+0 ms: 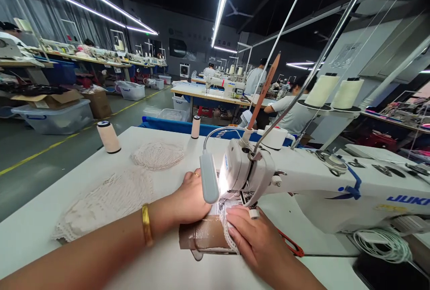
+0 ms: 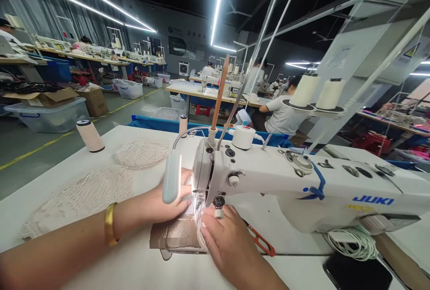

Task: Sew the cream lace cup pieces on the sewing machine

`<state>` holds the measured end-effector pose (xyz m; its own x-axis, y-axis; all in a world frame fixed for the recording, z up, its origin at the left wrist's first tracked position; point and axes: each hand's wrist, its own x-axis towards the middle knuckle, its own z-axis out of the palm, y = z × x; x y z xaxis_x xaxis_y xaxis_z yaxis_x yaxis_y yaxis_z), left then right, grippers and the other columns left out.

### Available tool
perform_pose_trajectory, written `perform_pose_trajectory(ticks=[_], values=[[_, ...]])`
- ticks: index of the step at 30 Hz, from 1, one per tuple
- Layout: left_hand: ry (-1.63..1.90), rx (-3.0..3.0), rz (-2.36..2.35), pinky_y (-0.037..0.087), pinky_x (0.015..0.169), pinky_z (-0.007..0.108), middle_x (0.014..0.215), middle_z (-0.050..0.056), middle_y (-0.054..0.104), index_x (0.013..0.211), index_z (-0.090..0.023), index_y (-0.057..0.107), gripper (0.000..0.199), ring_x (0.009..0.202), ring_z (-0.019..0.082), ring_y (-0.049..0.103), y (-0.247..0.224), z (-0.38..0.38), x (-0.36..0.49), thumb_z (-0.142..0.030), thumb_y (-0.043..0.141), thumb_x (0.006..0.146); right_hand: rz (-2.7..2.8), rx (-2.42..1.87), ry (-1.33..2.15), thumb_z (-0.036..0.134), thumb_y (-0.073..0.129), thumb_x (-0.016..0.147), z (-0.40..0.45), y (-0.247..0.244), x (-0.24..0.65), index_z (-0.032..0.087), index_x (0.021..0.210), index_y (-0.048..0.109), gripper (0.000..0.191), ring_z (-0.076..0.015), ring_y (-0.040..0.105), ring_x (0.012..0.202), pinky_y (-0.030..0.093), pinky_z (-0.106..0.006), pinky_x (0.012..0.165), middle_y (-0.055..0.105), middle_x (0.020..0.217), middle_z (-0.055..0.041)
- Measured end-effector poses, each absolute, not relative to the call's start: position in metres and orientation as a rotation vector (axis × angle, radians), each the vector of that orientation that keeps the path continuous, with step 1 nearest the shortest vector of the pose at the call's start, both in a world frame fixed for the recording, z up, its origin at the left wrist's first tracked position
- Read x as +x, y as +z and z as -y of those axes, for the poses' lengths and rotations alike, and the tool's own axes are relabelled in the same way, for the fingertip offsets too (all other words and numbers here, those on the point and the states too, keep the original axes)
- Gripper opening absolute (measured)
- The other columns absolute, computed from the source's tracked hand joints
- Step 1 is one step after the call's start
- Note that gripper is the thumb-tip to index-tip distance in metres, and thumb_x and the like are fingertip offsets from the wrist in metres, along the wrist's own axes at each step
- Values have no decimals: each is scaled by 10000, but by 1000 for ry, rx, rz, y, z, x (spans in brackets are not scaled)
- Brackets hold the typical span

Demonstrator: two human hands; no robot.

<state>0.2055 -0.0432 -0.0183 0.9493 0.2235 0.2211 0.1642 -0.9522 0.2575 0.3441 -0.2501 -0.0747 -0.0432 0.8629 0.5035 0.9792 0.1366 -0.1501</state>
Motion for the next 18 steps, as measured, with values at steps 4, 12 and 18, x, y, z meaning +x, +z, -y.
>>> perform_pose_trajectory(ticks=[4,12,18], values=[[422,3004,-276,488,931,511,1122,153,699,706,-189,611,189,1074,351,573,-30,57,176,-195,578,892,1902,-1707,-366,122,467,1088,252,-71,342,232,1275,622,266,-258,651,832,533,-380,741,765,1008,-62],[633,2781,-8,442,725,327,807,19,630,869,-218,571,144,686,203,546,-36,62,174,-120,479,920,1944,-1737,-302,86,501,1055,247,-85,339,198,1455,541,418,-253,646,840,534,-356,716,725,980,-76],[357,2672,140,450,654,247,849,-3,688,857,-225,607,199,701,155,630,-32,67,170,-71,499,924,1962,-1783,-258,91,512,1047,244,-84,337,217,1392,584,374,-231,619,783,486,-328,660,684,975,-61]])
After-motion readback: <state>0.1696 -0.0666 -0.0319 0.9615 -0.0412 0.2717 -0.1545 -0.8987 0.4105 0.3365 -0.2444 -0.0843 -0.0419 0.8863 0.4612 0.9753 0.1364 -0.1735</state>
